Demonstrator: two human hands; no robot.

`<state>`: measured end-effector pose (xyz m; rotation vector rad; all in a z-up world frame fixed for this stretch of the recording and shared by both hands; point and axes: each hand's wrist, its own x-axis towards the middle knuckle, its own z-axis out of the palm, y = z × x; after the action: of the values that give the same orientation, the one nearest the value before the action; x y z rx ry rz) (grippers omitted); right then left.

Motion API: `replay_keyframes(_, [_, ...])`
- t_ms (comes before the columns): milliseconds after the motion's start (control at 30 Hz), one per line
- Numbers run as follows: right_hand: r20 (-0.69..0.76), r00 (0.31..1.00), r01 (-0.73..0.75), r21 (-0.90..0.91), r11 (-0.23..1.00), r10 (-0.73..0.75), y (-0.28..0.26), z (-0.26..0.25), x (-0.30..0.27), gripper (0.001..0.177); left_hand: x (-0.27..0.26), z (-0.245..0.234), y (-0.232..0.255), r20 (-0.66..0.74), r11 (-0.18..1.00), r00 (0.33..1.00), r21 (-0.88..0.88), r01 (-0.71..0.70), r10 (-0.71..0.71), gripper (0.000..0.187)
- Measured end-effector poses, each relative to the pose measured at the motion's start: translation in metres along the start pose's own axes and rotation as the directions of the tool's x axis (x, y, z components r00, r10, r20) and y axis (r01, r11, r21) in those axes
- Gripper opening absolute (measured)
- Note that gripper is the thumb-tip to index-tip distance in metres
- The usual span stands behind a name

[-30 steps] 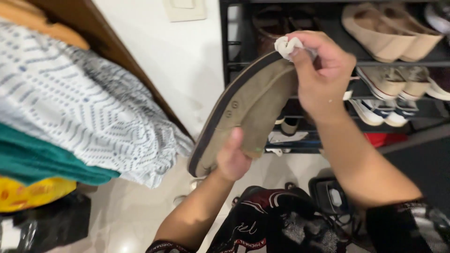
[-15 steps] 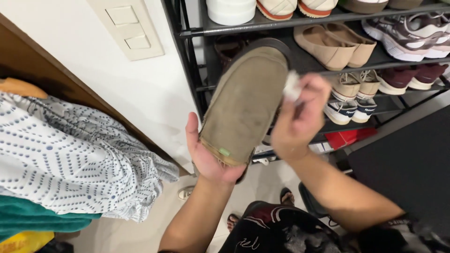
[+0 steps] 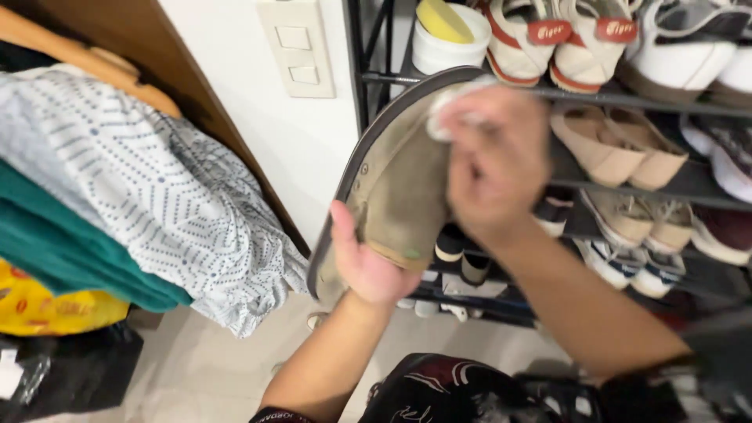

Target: Cleaning a shoe with a sponge and a cloth before placing it back on a shoe rack.

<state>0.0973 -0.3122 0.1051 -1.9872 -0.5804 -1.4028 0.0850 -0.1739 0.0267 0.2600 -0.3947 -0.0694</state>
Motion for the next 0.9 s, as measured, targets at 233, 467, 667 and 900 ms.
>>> replay_keyframes(233, [0.339, 0.923, -0.071, 0.615, 0.785, -0.182, 0.007, -0.022, -0.065, 0.034, 0.003, 0.0, -0.005, 0.172, 0.994, 0.983, -0.1, -0.041, 0.058, 0.091])
replay_keyframes(467, [0.12, 0.962, 0.176, 0.411, 0.895, -0.244, 0.024, -0.014, -0.023, 0.026, 0.0, -0.001, -0.054, 0.163, 0.991, 0.986, -0.135, -0.012, 0.034, 0.087])
replay_keyframes(667, [0.296, 0.877, 0.133, 0.608, 0.783, -0.379, 0.033, -0.053, -0.027, 0.027, -0.006, 0.04, -0.038, 0.176, 0.993, 0.982, -0.086, 0.082, -0.066, 0.099])
replay_keyframes(900, [0.177, 0.86, 0.438, 0.221, 0.871, -0.478, 0.056, -0.055, -0.042, 0.02, -0.006, 0.034, -0.042, 0.123, 0.995, 0.992, -0.101, 0.016, -0.003, 0.098])
